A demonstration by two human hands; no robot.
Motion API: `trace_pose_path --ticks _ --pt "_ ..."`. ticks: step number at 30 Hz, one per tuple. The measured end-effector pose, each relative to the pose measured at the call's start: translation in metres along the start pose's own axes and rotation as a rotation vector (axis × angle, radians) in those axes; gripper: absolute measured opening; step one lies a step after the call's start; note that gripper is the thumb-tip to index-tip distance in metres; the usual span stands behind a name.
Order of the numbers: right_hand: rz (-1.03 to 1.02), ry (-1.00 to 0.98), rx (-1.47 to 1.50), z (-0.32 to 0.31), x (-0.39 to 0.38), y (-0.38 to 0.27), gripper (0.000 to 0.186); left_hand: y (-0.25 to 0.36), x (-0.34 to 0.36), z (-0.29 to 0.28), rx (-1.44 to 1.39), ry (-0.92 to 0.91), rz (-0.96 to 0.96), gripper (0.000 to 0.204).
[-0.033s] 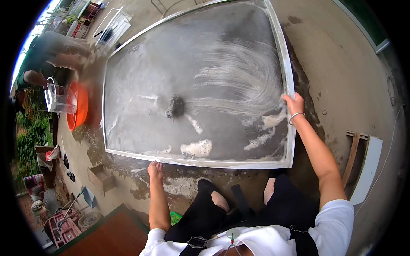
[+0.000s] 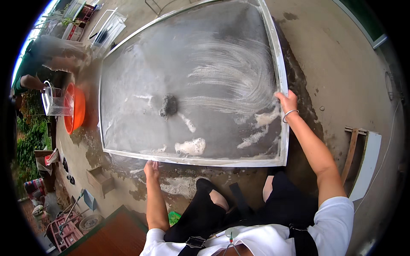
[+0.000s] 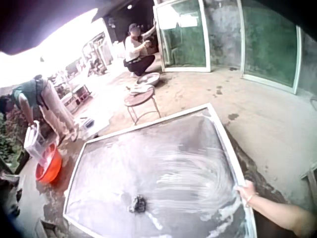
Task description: The person cleans a window screen using a cloth and soapy water. They apply soap to the mesh surface, scrub it with the cloth in circular and sweeping motions, and wipe the metal frame.
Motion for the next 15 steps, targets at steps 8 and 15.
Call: trace_pose_path --ticks 8,15 --pt "0.263 -0.163 0.284 0.071 -0.041 0.081 0.029 -0.039 -0.056 0.133 0.843 -0.407 0.694 0.032" --pt "0.486 -0.432 0.383 0.09 -0.066 0.103 0.038 -0.154 -0.21 0.267 0.997 -1.139 0.572 0.027"
Point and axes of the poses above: each hand's wrist, its own x-axis towards the middle knuckle, its own z-axis out of the palm, y = z × x, the point moved 2 cm from there along x, towards the middle knuckle, and after that the axes turned 8 degrees about -x, right-handed, at the moved point
